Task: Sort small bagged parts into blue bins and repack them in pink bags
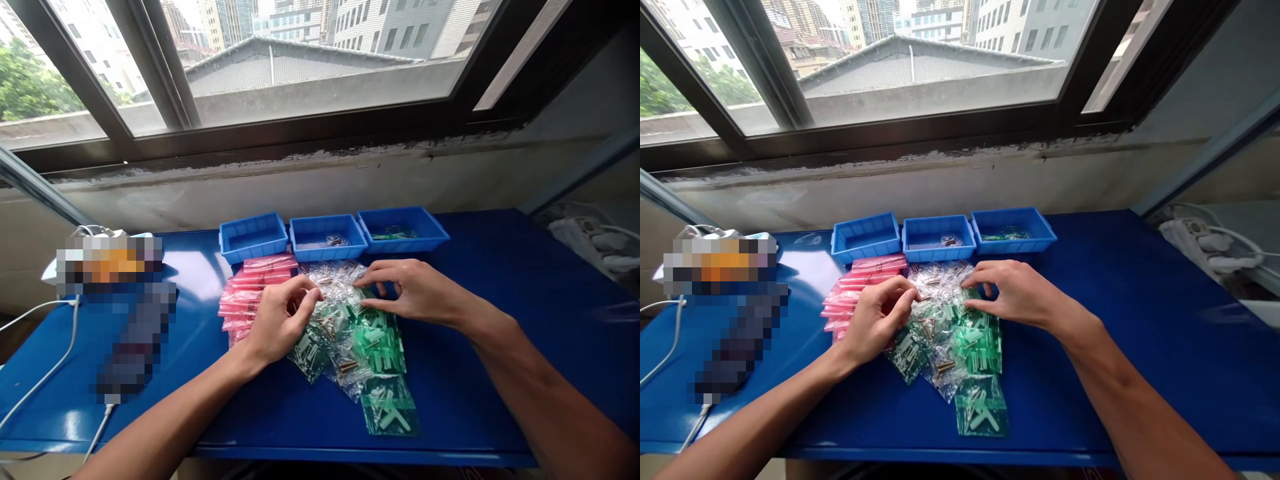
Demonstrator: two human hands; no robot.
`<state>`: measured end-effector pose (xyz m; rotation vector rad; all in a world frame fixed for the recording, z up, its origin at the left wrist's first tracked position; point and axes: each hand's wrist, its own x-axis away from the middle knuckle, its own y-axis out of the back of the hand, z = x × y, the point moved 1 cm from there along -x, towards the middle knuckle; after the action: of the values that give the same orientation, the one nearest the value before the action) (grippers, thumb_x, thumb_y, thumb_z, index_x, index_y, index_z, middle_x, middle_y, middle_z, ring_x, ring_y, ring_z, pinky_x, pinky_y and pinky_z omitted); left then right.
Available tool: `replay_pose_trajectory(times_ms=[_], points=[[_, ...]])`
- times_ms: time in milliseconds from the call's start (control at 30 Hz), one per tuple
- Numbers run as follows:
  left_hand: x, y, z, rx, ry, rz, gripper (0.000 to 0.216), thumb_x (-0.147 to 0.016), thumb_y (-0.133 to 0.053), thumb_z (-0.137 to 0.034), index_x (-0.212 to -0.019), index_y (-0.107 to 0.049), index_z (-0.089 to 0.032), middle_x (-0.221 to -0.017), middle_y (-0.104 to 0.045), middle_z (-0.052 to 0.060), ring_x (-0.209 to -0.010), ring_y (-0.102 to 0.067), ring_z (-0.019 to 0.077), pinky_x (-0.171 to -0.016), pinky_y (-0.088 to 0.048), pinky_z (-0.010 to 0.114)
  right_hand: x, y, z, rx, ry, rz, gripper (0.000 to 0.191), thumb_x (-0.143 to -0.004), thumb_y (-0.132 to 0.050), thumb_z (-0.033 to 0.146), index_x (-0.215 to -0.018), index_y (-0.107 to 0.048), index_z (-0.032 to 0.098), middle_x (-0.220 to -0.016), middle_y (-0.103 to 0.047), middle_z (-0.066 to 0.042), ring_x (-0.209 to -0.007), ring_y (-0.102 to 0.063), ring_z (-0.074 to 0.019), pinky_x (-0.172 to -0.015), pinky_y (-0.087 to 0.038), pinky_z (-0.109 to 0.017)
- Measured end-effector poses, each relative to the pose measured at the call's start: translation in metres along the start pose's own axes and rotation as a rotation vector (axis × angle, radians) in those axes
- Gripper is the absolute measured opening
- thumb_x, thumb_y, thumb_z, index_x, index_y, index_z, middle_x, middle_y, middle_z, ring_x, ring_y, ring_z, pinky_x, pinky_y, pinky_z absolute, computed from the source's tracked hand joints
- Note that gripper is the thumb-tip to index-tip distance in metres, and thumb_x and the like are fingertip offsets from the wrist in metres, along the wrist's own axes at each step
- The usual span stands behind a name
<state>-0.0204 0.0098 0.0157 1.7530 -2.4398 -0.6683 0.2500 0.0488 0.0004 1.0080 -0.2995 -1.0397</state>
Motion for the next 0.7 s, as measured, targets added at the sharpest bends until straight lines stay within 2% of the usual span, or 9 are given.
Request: replay_pose_trajectory(times_ms=[100, 200, 300, 400, 500, 633, 700], points=[[0.0, 0.0, 0.0, 0.002, -0.001, 0.003, 0.031, -0.103, -0.053, -0.039, -0.084, -0.065, -0.017, -0.058, -0.053, -0.003, -0.05, -0.047, 0.0108, -0.05, -0.034, 0.022, 0.0, 0.001, 0.005, -0.052, 0.029, -0.031, 0.021, -0.084, -0.081, 0.036, -0.103, -0.087, 0.03, -0.082, -0.08, -0.002, -0.059, -0.064, -0.0154, -0.048, -0.045, -0.026], [-0.001, 0.0, -0.001, 0.005, -0.005, 0.006, 0.032, -0.103, -0.053, -0.039, -0.084, -0.065, -0.017, -0.058, -0.053, -0.003, -0.05, -0.046, 0.0107, -0.05, -0.034, 0.022, 0.0, 0.003, 0.011, -0.111, 0.039, -0.064, 0.029, -0.089, -0.075, 0.03, -0.116, -0.084, 0.029, -0.076, -0.079, -0.001, -0.059, -0.066, -0.0153, -0.049, -0.048, -0.026], [0.0, 0.0, -0.001, -0.001, -0.006, 0.007, 0.032, -0.103, -0.052, -0.038, -0.083, -0.064, -0.017, -0.058, -0.053, -0.003, -0.05, -0.047, 0.0107, -0.05, -0.034, 0.022, 0.0, 0.007, 0.019, -0.193, 0.014, -0.084, 0.033, -0.092, -0.072, 0.031, -0.123, -0.082, 0.026, -0.081, -0.08, -0.003, -0.065, -0.07, -0.0169, -0.052, -0.054, -0.027], [0.0, 0.0, -0.001, 0.0, -0.001, 0.0, 0.031, -0.103, -0.053, -0.038, -0.083, -0.064, -0.017, -0.059, -0.054, -0.003, -0.051, -0.048, 0.0106, -0.05, -0.034, 0.022, 0.0, 0.01, 0.03, -0.322, -0.069, -0.137, 0.03, -0.09, -0.075, 0.033, -0.118, -0.084, 0.025, -0.084, -0.081, -0.005, -0.066, -0.071, -0.0178, -0.052, -0.059, -0.027], [0.0, 0.0, 0.0, 0.042, 0.025, -0.034, 0.026, -0.102, -0.054, -0.037, -0.089, -0.064, -0.017, -0.062, -0.055, -0.003, -0.051, -0.048, 0.01, -0.049, -0.035, 0.022, -0.001, 0.006, 0.039, -0.503, -0.161, -0.229, 0.027, -0.086, -0.08, 0.034, -0.11, -0.086, 0.025, -0.076, -0.079, -0.004, -0.05, -0.063, -0.0133, -0.04, -0.053, -0.024], [-0.001, -0.001, 0.0, 0.108, 0.053, -0.055, 0.025, -0.1, -0.061, -0.042, -0.104, -0.065, -0.018, -0.069, -0.06, -0.002, -0.051, -0.051, 0.0103, -0.048, -0.039, 0.021, -0.003, -0.015, 0.048, -0.749, -0.23, -0.331, 0.022, -0.084, -0.084, 0.04, -0.099, -0.087, 0.023, -0.074, -0.078, -0.005, -0.042, -0.06, -0.0123, -0.033, -0.049, -0.023], [-0.002, -0.001, 0.0, 0.119, 0.063, -0.041, 0.026, -0.098, -0.063, -0.043, -0.103, -0.065, -0.018, -0.071, -0.062, -0.001, -0.052, -0.053, 0.0105, -0.048, -0.041, 0.021, -0.005, -0.026, 0.05, -0.834, -0.244, -0.376, 0.022, -0.084, -0.084, 0.041, -0.097, -0.086, 0.023, -0.07, -0.076, -0.003, -0.042, -0.062, -0.0134, -0.034, -0.05, -0.024]])
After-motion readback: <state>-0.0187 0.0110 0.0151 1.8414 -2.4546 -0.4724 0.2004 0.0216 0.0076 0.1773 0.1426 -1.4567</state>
